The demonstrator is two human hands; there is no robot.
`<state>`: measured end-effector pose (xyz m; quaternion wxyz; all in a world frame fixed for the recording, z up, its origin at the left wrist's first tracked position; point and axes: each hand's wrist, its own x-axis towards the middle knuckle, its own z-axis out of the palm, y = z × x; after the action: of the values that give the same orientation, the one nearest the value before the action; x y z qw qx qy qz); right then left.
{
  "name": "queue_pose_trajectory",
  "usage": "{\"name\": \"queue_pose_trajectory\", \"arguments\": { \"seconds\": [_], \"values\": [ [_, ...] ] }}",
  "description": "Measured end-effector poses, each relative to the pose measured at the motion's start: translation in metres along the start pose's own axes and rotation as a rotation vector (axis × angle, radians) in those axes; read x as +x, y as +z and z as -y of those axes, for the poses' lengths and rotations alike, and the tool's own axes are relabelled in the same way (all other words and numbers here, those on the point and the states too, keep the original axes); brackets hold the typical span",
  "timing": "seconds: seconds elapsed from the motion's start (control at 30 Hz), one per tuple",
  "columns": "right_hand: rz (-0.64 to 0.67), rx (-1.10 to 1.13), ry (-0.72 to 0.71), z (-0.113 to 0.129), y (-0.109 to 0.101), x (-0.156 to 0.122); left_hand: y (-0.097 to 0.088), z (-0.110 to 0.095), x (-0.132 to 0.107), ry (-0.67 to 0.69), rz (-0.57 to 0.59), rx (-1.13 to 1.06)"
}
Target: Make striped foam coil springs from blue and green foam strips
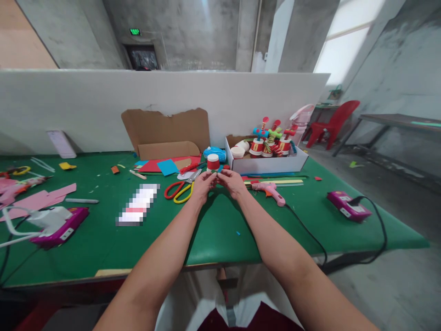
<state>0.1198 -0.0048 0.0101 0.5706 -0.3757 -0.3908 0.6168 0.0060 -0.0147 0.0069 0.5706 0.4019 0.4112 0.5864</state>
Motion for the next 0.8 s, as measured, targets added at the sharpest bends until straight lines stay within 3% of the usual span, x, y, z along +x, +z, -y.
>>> {"name": "queue_pose_trajectory", "arguments": {
  "seconds": [0.57, 0.8],
  "values": [
    [-0.047, -0.045, 0.024, 0.0028, -0.0005, -0.0033, -0.0020, 0.0029, 0.0036, 0.008, -0.011, 0.027],
    [0.019, -0.087, 0.022, 0.0049, -0.0023, -0.0024, -0.0041, 0.0048, 0.0055, 0.049, -0.001, 0.076]
  ]
}}
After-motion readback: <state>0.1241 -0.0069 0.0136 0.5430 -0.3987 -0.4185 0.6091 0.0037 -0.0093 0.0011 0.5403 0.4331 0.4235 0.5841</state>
